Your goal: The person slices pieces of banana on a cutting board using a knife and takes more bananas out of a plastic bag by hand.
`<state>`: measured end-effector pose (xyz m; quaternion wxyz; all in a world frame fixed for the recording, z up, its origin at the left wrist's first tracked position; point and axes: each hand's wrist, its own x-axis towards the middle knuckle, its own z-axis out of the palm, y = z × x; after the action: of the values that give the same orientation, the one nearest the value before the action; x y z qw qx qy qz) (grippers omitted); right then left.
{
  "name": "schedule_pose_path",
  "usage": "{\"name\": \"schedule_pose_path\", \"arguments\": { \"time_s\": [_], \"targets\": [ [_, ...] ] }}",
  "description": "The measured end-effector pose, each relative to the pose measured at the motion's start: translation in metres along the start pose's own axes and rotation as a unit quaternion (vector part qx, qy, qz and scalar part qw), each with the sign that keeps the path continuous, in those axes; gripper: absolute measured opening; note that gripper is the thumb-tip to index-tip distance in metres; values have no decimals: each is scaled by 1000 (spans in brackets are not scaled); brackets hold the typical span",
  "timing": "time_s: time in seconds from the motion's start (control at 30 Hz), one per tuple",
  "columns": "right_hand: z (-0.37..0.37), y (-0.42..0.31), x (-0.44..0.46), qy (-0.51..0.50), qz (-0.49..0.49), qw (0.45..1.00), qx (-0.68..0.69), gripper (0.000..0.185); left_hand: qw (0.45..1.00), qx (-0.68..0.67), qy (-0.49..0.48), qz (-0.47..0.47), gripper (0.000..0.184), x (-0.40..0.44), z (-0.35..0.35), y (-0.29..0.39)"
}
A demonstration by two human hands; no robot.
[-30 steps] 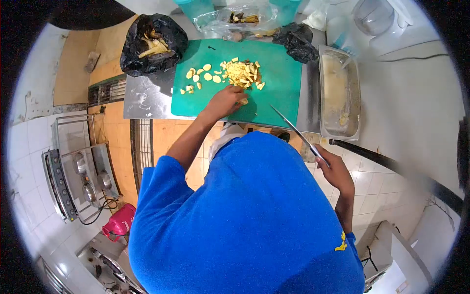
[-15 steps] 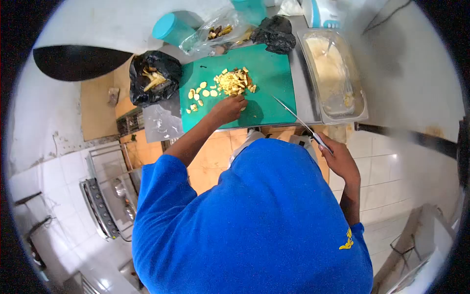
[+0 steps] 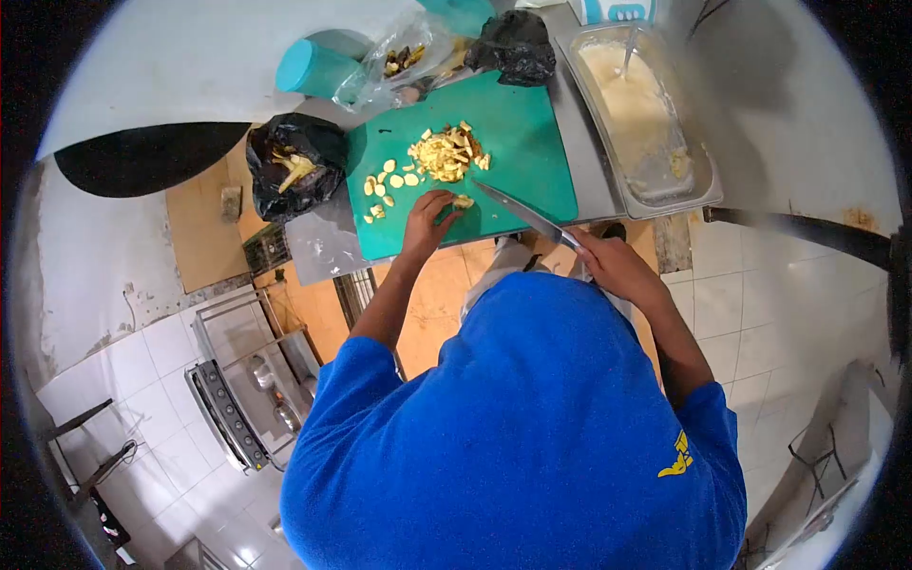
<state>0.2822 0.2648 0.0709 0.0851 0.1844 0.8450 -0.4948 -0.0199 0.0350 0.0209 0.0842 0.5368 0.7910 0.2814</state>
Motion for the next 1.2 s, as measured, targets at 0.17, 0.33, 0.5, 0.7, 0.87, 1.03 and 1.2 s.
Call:
{"name": "schedule_pose_path", "arguments": {
  "time_s": [0.17, 0.33, 0.5, 0.7, 0.87, 1.03, 1.2],
  "targets": [
    [30, 26, 6, 26, -85, 996, -30, 38, 999, -24, 46, -11, 33, -7, 5, -1],
    [13, -11, 4, -78, 31, 994, 73, 37, 998, -49, 38, -3, 33, -11, 5, -7],
    [21, -9, 15, -139, 55, 977, 150, 40, 997, -66, 46, -13, 33, -12, 2, -10],
    [27, -23, 2, -98, 102, 961, 236, 43, 986, -50, 161, -5, 33, 3, -12, -1],
    [30, -45, 10, 55, 50, 989, 131, 44, 950, -140, 274, -46, 35, 25, -25, -10],
    [39, -61, 27, 196, -64, 963, -175, 45, 964, -82, 246, -54, 45, 23, -25, -28],
    [55, -91, 20, 252, -35, 939, -229, 44, 987, 54, 128, -85, 90, 11, -7, -16]
  ]
}}
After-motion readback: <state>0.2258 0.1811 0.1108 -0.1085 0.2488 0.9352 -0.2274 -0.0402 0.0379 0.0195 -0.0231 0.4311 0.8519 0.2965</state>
